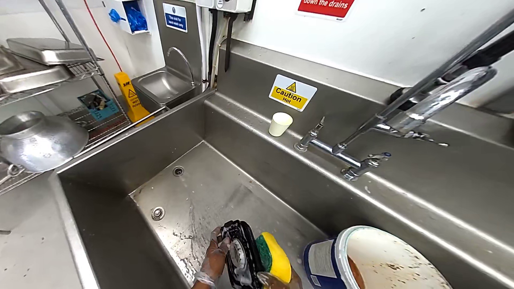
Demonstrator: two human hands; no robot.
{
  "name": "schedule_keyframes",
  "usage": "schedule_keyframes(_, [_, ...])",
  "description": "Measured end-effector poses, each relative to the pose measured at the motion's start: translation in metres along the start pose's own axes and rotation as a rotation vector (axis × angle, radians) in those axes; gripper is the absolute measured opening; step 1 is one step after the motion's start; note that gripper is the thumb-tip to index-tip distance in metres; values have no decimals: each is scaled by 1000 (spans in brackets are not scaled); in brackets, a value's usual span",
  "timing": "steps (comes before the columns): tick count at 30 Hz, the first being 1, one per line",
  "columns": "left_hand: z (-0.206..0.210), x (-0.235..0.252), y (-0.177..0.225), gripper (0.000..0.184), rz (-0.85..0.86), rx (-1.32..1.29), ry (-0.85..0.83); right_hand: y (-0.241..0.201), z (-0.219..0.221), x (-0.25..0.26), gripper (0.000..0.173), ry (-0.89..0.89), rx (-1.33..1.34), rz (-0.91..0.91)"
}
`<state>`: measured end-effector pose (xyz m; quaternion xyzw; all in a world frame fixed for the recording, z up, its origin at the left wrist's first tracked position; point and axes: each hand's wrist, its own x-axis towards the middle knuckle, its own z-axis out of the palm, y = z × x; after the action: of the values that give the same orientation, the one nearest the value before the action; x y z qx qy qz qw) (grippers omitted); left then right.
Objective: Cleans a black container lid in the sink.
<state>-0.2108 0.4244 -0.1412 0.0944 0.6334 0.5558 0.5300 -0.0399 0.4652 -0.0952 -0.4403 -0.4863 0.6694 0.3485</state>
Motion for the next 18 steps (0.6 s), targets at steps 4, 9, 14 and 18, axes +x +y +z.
schedule_keyframes(4, [2, -11, 11, 58, -29, 18, -117, 0, 7, 6, 71, 66, -181, 26])
schedule_keyframes(9, [2, -17, 11, 59, -86, -27, -256, -1, 25, 11, 68, 20, -476, 16])
schedule_keyframes(14, [-4, -9, 6, 47, -31, -118, -76, 18, 41, -1, 61, -128, -747, -217])
schedule_keyframes(18, [-10, -3, 2, 41, 21, -149, -37, 26, 43, -5, 53, -189, -806, -358])
